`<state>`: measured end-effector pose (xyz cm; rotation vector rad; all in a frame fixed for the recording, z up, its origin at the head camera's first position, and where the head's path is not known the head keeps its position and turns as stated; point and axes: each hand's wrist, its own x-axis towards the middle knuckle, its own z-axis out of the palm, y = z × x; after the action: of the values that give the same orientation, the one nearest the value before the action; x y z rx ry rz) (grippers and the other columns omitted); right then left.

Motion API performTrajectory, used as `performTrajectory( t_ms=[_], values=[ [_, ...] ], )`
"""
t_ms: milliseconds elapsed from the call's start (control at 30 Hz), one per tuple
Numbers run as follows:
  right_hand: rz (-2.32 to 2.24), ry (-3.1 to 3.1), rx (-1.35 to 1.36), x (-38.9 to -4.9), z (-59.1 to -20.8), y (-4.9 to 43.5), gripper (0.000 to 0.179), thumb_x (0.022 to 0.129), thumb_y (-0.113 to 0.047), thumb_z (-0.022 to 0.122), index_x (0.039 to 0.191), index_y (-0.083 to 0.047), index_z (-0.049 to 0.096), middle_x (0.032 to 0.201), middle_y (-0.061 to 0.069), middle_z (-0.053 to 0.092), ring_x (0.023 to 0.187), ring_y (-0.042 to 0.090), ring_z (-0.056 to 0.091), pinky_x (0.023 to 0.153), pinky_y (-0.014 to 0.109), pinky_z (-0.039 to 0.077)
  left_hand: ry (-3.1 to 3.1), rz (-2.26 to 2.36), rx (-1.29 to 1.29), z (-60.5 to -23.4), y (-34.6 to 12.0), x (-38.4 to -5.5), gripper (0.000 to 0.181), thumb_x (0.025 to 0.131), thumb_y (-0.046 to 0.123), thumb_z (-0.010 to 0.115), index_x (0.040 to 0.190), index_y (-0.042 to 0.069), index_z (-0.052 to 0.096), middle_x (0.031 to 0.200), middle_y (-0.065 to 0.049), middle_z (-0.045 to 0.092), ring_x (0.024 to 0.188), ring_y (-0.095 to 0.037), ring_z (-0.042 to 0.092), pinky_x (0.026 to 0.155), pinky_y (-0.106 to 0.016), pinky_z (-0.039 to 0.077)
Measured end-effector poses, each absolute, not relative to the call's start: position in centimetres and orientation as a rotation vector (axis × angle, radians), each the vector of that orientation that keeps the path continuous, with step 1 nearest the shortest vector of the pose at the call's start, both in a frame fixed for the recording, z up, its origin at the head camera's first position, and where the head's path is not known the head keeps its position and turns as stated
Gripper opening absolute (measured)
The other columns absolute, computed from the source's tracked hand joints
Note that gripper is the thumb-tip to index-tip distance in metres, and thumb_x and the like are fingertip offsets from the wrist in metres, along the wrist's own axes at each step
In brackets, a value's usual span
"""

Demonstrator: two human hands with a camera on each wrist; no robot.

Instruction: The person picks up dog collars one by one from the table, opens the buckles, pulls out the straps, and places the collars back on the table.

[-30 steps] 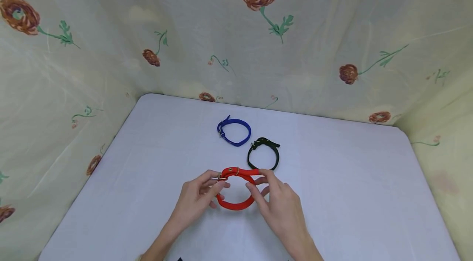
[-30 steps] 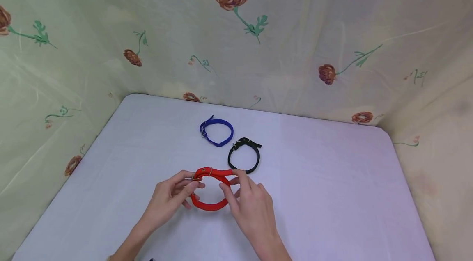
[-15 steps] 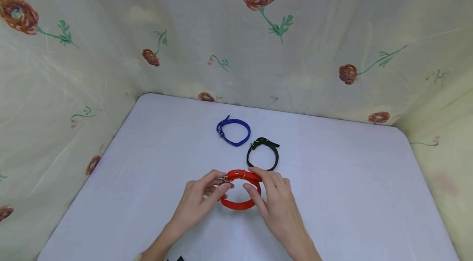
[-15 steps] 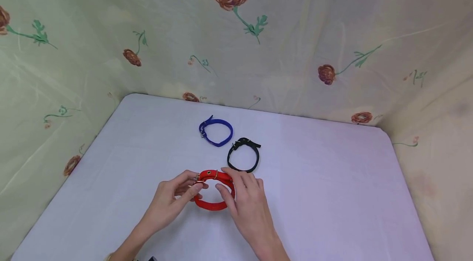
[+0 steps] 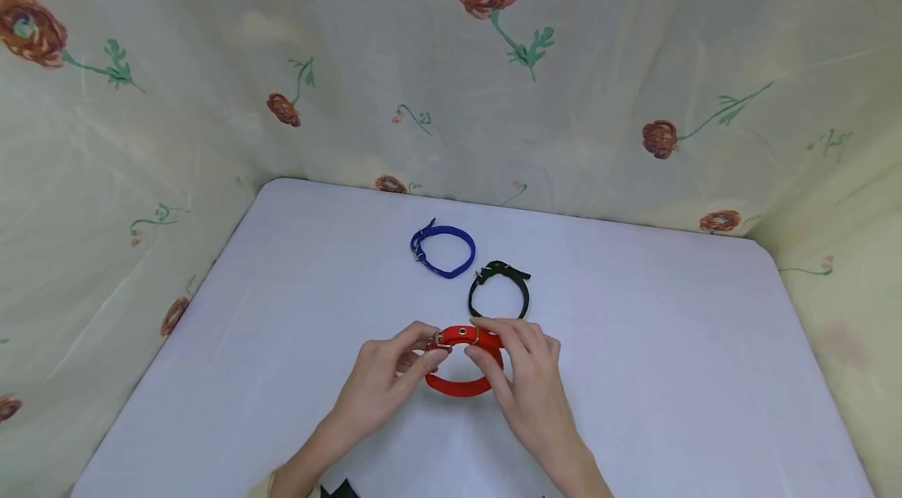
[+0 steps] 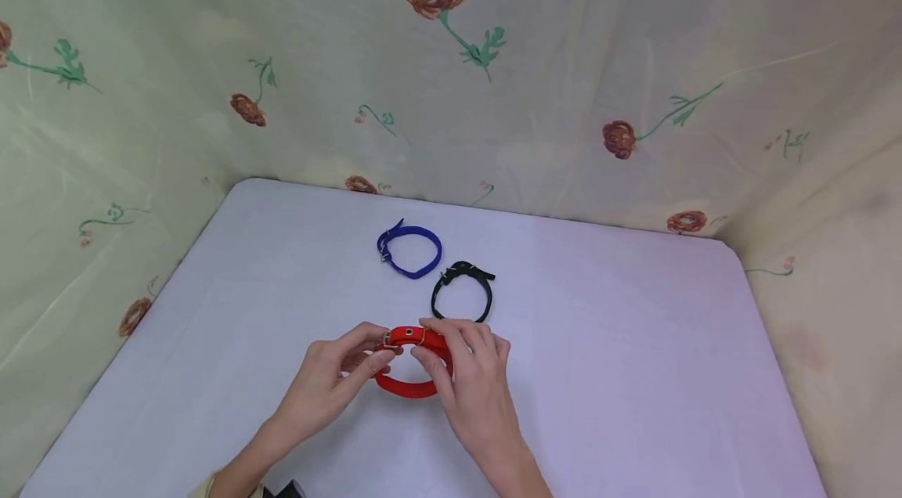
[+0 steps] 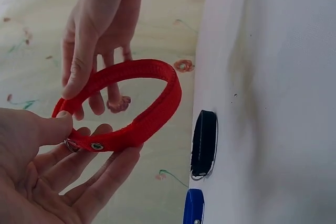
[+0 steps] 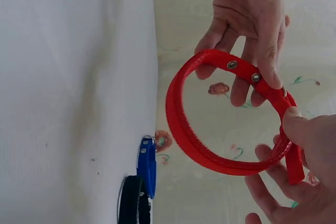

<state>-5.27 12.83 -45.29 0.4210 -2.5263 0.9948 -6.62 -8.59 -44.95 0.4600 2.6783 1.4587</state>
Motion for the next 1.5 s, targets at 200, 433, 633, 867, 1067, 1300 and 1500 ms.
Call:
performTrajectory(
  t_ms=[200, 433, 633, 867, 1067, 1300, 1500],
  values=[
    [1.104, -2.561, 0.377, -5.0, -45.2, 13.4, 0.037, 0.094, -0.020, 0.083, 0.130, -0.019, 0.072, 0.113, -0.005, 0.078, 0.107, 0.013, 0.070, 0.091, 0.039, 0.047, 2.637, 1.475, 0.486, -45.3, -7.8, -6.6, 0.026, 0.106, 0.035, 0.070, 0.130, 0.024, 0.068, 0.112, -0.004, 0.084, 0.082, -0.011, 0.081, 0.076, -0.020, 0.063],
    [1.078, -2.573, 0.438, -4.6, -44.9, 13.7, 0.037, 0.093, -0.024, 0.084, 0.128, -0.020, 0.074, 0.112, -0.007, 0.079, 0.107, 0.011, 0.069, 0.094, 0.038, 0.046, 2.605, 1.528, 0.501, -45.6, -7.2, -6.1, 0.030, 0.105, 0.034, 0.072, 0.134, 0.030, 0.067, 0.117, -0.004, 0.082, 0.074, -0.005, 0.077, 0.070, -0.019, 0.061],
    [1.072, -2.587, 0.481, -4.4, -44.5, 13.6, 0.038, 0.092, -0.026, 0.084, 0.128, -0.021, 0.074, 0.116, -0.010, 0.078, 0.106, 0.009, 0.068, 0.095, 0.035, 0.044, 2.647, 1.568, 0.476, -45.5, -7.1, -5.7, 0.026, 0.104, 0.037, 0.073, 0.128, 0.028, 0.071, 0.115, 0.001, 0.082, 0.084, -0.008, 0.078, 0.074, -0.018, 0.061],
    [1.193, -2.598, 0.485, -4.2, -44.4, 13.8, 0.036, 0.093, -0.023, 0.083, 0.128, -0.020, 0.075, 0.114, -0.006, 0.075, 0.097, 0.006, 0.071, 0.085, 0.020, 0.059, 2.615, 1.620, 0.496, -45.4, -6.8, -5.6, 0.023, 0.104, 0.033, 0.073, 0.126, 0.026, 0.072, 0.110, 0.002, 0.083, 0.081, -0.014, 0.080, 0.074, -0.019, 0.062],
    [1.280, -2.594, 0.500, -4.1, -44.3, 13.9, 0.035, 0.094, -0.020, 0.082, 0.128, -0.019, 0.075, 0.111, -0.004, 0.073, 0.093, 0.005, 0.068, 0.075, 0.018, 0.061, 2.627, 1.674, 0.550, -45.3, -6.5, -5.7, 0.022, 0.101, 0.031, 0.077, 0.121, 0.023, 0.074, 0.113, 0.001, 0.083, 0.084, -0.004, 0.078, 0.076, -0.021, 0.063],
    [1.314, -2.605, 0.539, -4.2, -44.3, 14.0, 0.029, 0.101, -0.022, 0.076, 0.130, -0.020, 0.072, 0.112, -0.006, 0.070, 0.088, 0.001, 0.062, 0.074, 0.019, 0.060, 2.557, 1.729, 0.570, -45.4, -6.3, -5.7, 0.024, 0.103, 0.028, 0.074, 0.125, 0.017, 0.072, 0.115, -0.006, 0.081, 0.074, -0.007, 0.077, 0.073, -0.021, 0.064],
    [1.343, -2.603, 0.534, -4.2, -44.3, 13.9, 0.026, 0.104, -0.026, 0.073, 0.130, -0.021, 0.070, 0.117, -0.008, 0.070, 0.091, 0.002, 0.060, 0.075, 0.022, 0.059, 2.518, 1.785, 0.542, -45.8, -6.2, -5.6, 0.022, 0.105, 0.028, 0.071, 0.125, 0.019, 0.071, 0.115, -0.006, 0.081, 0.077, -0.007, 0.080, 0.073, -0.022, 0.064]
  ],
)
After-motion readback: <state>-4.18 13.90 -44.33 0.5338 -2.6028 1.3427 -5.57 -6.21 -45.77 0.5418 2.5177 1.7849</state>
